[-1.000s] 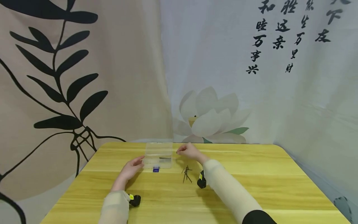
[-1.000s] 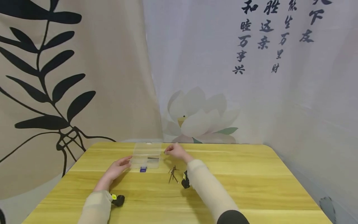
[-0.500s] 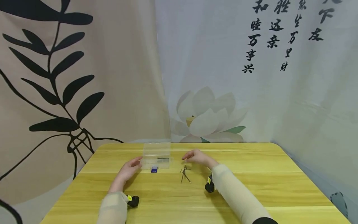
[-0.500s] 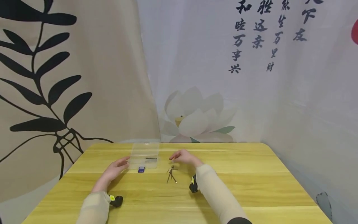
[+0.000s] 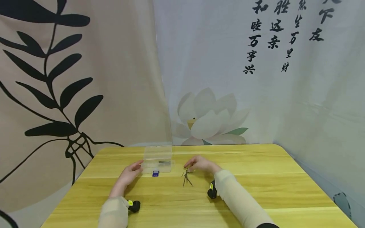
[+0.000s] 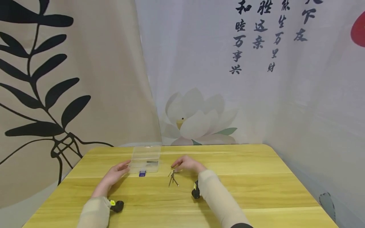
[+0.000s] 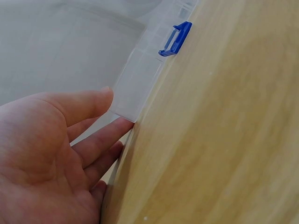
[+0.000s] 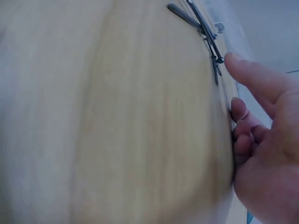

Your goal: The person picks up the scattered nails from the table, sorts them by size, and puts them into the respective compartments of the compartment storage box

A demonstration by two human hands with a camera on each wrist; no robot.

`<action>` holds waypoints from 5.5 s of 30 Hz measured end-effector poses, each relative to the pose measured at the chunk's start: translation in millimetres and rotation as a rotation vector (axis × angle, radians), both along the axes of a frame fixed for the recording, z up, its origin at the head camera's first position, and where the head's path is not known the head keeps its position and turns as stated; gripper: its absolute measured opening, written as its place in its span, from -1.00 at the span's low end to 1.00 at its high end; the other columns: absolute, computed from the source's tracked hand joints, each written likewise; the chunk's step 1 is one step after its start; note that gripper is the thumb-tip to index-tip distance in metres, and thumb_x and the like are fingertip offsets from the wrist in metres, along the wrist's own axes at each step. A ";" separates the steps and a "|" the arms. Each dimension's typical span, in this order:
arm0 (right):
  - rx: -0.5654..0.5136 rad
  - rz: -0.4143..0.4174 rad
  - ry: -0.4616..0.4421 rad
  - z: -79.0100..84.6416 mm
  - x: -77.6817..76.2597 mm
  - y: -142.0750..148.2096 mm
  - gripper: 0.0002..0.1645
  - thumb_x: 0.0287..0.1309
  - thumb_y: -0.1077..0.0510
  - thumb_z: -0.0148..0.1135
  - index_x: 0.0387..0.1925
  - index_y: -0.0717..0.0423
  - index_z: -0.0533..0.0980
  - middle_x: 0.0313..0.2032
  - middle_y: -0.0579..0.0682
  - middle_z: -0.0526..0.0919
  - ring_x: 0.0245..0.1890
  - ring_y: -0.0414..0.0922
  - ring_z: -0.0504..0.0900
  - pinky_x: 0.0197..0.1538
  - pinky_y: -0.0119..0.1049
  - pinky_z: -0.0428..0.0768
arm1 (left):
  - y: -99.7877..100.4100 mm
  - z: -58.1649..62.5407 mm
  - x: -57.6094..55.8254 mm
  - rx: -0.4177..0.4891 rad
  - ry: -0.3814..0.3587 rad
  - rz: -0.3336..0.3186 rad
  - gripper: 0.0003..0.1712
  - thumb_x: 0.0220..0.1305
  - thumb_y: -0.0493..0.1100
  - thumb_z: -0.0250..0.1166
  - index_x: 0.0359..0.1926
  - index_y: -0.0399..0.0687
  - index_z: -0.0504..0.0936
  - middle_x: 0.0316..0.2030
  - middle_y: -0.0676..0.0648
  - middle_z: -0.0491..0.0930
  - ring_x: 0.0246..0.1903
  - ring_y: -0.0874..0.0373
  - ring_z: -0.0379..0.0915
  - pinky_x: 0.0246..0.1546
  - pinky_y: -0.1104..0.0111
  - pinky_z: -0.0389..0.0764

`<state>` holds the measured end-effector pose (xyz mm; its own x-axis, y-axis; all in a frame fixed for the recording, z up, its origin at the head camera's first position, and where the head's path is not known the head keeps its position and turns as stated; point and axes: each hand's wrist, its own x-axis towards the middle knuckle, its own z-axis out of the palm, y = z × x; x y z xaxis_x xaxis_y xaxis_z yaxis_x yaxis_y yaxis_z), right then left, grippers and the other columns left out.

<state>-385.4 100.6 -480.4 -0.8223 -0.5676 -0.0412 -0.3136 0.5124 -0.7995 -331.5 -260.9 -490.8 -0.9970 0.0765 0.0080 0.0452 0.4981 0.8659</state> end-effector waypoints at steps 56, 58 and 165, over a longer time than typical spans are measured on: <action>-0.012 0.007 -0.028 -4.9 -0.8 3.1 -0.83 0.29 0.19 0.21 -0.19 0.17 0.66 -0.17 -0.09 0.59 -0.11 -0.14 0.53 0.07 -0.12 0.47 | 1.4 -1.2 -1.8 -0.014 0.018 0.003 -0.44 0.46 -0.16 0.09 0.40 -0.20 0.28 0.26 -0.44 0.31 0.26 -0.35 0.21 0.22 -0.15 0.25; -0.013 0.001 -0.039 -4.5 -1.2 3.4 -0.82 0.31 0.18 0.20 -0.17 0.16 0.65 -0.16 -0.10 0.61 -0.10 -0.15 0.54 0.10 -0.11 0.46 | 0.6 -1.3 -1.4 -0.012 0.012 0.005 -0.44 0.46 -0.16 0.09 0.41 -0.19 0.28 0.27 -0.44 0.30 0.26 -0.35 0.20 0.23 -0.15 0.24; 0.039 -0.196 0.271 35.1 -29.8 -107.1 -0.90 0.17 0.26 0.28 -0.40 0.22 0.65 -0.45 -0.07 0.64 -0.48 -0.26 0.43 -0.36 -0.41 0.45 | -0.2 -3.6 -3.9 0.015 0.048 0.011 -0.47 0.44 -0.22 0.11 0.37 -0.24 0.33 0.21 -0.42 0.39 0.21 -0.31 0.28 0.19 -0.10 0.31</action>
